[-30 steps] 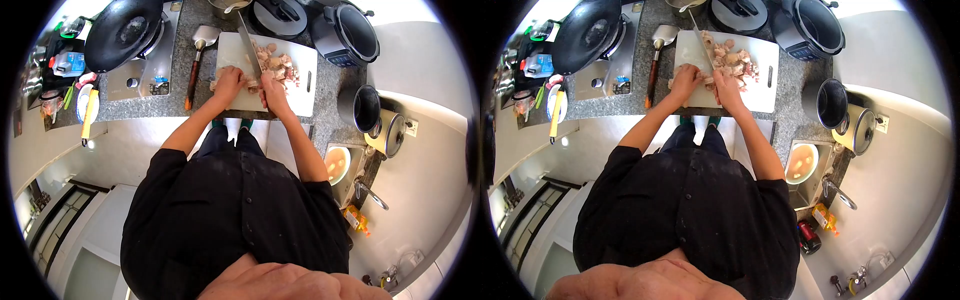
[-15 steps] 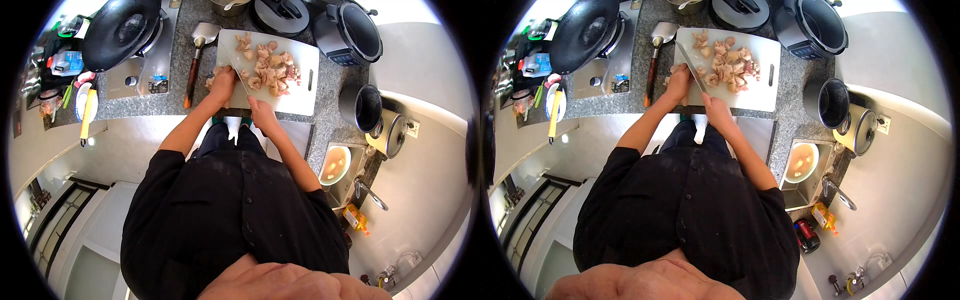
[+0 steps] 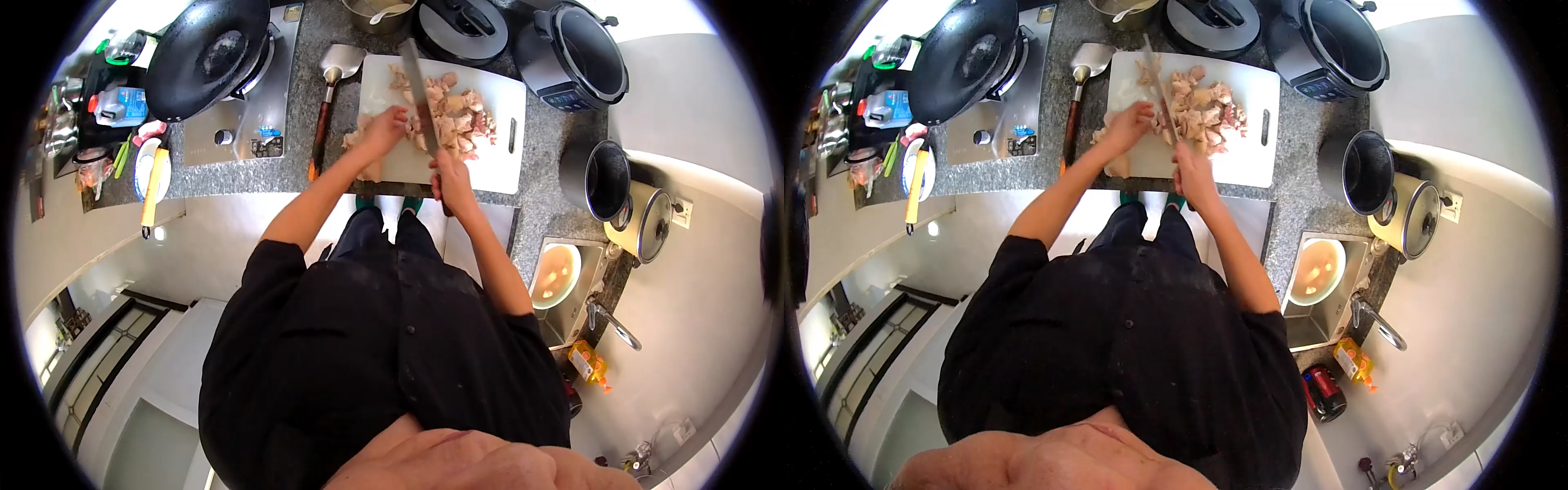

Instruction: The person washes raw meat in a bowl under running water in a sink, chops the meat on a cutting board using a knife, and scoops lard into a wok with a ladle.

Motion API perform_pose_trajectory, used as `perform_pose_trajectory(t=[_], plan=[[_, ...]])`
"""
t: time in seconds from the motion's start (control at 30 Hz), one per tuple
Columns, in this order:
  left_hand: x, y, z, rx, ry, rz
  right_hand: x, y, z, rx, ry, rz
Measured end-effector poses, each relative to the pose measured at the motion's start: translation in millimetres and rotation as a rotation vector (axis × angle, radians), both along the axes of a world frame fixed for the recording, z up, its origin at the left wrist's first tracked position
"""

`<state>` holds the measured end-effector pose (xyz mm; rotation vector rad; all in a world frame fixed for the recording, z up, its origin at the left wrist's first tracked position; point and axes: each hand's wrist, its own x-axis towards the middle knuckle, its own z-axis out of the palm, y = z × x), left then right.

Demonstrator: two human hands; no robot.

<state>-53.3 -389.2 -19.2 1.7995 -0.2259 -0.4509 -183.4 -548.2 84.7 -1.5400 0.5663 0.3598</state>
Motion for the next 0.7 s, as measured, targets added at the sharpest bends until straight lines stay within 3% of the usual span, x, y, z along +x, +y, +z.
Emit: perform_pose_trajectory(t=[0.1,0.2,0.23,0.3,0.4,0.53,0.57,0.63,0.7], plan=[[49.2,23.3,4.8,0.166,-0.208,-0.05,-38.9,-18.0,14.3,-0.034,0.026,-0.006],[70.8,53.6,73.7,0.446,-0.362,0.071,-61.6,-26.1,18.7,-0.065,0.119,0.084],[67.5,63.4,79.7,0.449,-0.362,0.069,-64.9,-27.4,18.1,-0.092,0.166,0.167],[59.4,79.2,88.4,0.759,-0.163,-0.141,-65.6,-22.6,13.8,-0.082,0.199,0.225],[16.8,89.7,59.5,0.731,-0.319,-0.148,-61.4,-14.7,-9.2,-0.029,0.259,0.28],[-19.5,78.6,27.7,0.588,-0.344,-0.129,-46.1,-16.7,-23.7,0.022,0.237,0.136],[-22.8,74.7,20.9,0.615,-0.456,-0.094,-43.3,-20.9,-26.2,0.012,0.239,0.094],[-23.6,61.6,23.5,0.613,-0.582,-0.061,-37.2,-26.4,-28.0,-0.008,0.238,0.035],[-27.4,42.7,36.5,0.539,-0.484,-0.067,-34.7,-23.2,-16.2,-0.056,0.237,0.057]])
